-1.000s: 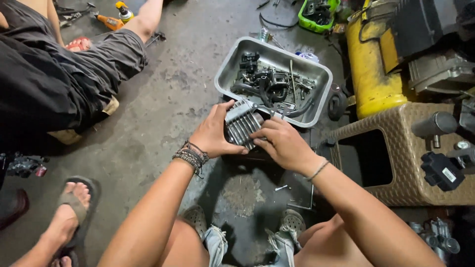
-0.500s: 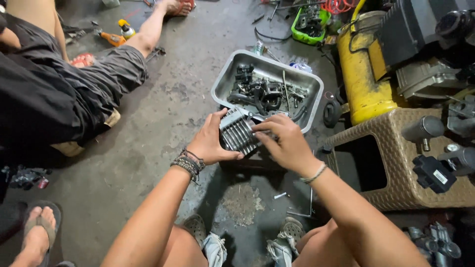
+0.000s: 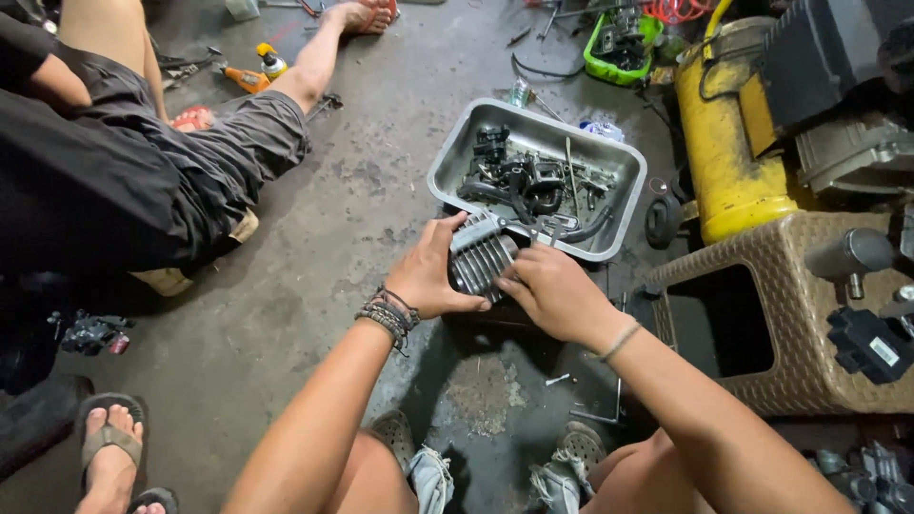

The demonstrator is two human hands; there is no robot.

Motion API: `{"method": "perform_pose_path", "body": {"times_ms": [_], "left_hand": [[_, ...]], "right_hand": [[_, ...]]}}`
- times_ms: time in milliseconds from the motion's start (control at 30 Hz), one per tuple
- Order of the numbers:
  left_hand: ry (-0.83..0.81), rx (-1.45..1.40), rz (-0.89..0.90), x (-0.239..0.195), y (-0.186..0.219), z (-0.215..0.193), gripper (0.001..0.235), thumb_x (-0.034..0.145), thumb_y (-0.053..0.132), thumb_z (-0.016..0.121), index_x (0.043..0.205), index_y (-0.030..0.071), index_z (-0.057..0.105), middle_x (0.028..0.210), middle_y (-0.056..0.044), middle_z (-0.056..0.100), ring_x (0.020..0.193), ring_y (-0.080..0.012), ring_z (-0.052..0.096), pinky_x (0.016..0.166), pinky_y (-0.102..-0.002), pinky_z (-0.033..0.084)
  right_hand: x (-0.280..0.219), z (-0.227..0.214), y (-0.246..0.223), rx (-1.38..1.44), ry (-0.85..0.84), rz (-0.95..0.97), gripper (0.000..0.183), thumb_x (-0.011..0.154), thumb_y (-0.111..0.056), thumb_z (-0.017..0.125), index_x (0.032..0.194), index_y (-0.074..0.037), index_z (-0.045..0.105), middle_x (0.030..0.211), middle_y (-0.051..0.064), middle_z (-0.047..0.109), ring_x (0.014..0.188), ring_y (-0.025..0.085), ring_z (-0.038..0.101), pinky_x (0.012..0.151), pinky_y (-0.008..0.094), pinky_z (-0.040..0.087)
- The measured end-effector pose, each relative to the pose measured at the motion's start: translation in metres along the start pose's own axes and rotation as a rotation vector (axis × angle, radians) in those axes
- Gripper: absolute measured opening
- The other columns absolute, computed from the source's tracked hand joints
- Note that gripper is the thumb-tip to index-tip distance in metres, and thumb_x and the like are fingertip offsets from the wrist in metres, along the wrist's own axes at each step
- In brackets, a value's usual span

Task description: Inspecting and assembling motorcycle engine components, specifically focusing on the cylinder block and piston assembly.

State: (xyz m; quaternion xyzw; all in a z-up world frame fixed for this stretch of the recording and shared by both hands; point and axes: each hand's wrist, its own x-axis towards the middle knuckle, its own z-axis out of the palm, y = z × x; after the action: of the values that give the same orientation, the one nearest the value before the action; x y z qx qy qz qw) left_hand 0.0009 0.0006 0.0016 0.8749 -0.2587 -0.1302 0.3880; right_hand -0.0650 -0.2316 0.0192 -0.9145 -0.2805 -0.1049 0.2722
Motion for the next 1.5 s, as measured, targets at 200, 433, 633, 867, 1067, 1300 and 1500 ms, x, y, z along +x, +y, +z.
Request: {"method": "perform_pose_path", "body": {"times_ms": [200, 433, 633, 867, 1067, 1300, 1500], "left_hand": [[0.021, -0.058, -0.007, 0.004, 0.002, -0.003, 0.121, 0.056, 0.046, 0.094, 0.151, 0.011, 0.028, 0.143, -0.026, 0.041, 0.13, -0.0554, 0.048, 0.107, -0.064, 0.047], [0.006, -0.077, -0.059, 0.008, -0.006, -0.001, 0.127, 0.05, 0.053, 0.095, 0.152, 0.016, 0.028, 0.14, -0.021, 0.044, 0.13, -0.0491, 0.051, 0.108, -0.059, 0.048], [0.044, -0.093, -0.013, 0.006, -0.017, 0.01, 0.129, 0.05, 0.054, 0.097, 0.152, 0.011, 0.029, 0.139, -0.025, 0.044, 0.132, -0.0509, 0.048, 0.109, -0.06, 0.045], [0.064, -0.065, 0.032, 0.005, -0.018, 0.008, 0.124, 0.055, 0.05, 0.095, 0.153, 0.014, 0.028, 0.14, -0.024, 0.045, 0.131, -0.0501, 0.05, 0.107, -0.06, 0.046], [0.042, -0.071, -0.005, 0.004, -0.011, 0.003, 0.126, 0.052, 0.051, 0.095, 0.153, 0.015, 0.028, 0.139, -0.023, 0.046, 0.13, -0.0489, 0.051, 0.107, -0.059, 0.048], [0.023, -0.056, -0.008, 0.005, -0.008, -0.001, 0.123, 0.056, 0.049, 0.095, 0.153, 0.015, 0.028, 0.141, -0.024, 0.045, 0.131, -0.0506, 0.05, 0.106, -0.062, 0.047], [0.036, -0.091, -0.022, 0.003, -0.009, 0.002, 0.12, 0.057, 0.049, 0.093, 0.152, 0.014, 0.029, 0.143, -0.024, 0.044, 0.132, -0.0515, 0.048, 0.108, -0.064, 0.045]], "right_hand": [[-0.014, -0.032, -0.005, 0.049, -0.309, 0.28, 0.031, 0.092, -0.026, 0.069, 0.073, -0.001, 0.063, 0.071, 0.018, 0.066, 0.081, 0.042, 0.067, 0.077, 0.048, 0.054], [0.005, -0.031, -0.01, 0.102, 0.098, 0.259, 0.021, 0.095, -0.023, 0.069, 0.085, -0.005, 0.07, 0.078, 0.013, 0.067, 0.087, 0.036, 0.069, 0.081, 0.044, 0.055], [0.017, -0.002, 0.002, 0.148, 0.311, 0.208, 0.009, 0.098, -0.017, 0.07, 0.102, -0.011, 0.075, 0.093, 0.005, 0.071, 0.092, 0.029, 0.066, 0.084, 0.041, 0.054], [0.027, 0.015, 0.001, 0.189, 0.372, 0.064, 0.011, 0.095, -0.012, 0.072, 0.104, -0.009, 0.077, 0.092, 0.011, 0.07, 0.09, 0.034, 0.066, 0.081, 0.044, 0.055], [0.031, 0.019, -0.002, 0.143, 0.4, -0.007, 0.012, 0.097, -0.013, 0.071, 0.106, -0.007, 0.077, 0.093, 0.011, 0.069, 0.091, 0.033, 0.065, 0.082, 0.041, 0.055], [0.006, 0.0, 0.004, 0.12, 0.156, 0.065, 0.016, 0.098, -0.016, 0.068, 0.092, -0.002, 0.072, 0.086, 0.015, 0.068, 0.085, 0.037, 0.064, 0.079, 0.045, 0.055], [-0.016, -0.036, -0.001, 0.117, -0.273, 0.277, 0.024, 0.094, -0.015, 0.065, 0.077, 0.002, 0.066, 0.074, 0.019, 0.068, 0.081, 0.039, 0.068, 0.078, 0.047, 0.054]]}}
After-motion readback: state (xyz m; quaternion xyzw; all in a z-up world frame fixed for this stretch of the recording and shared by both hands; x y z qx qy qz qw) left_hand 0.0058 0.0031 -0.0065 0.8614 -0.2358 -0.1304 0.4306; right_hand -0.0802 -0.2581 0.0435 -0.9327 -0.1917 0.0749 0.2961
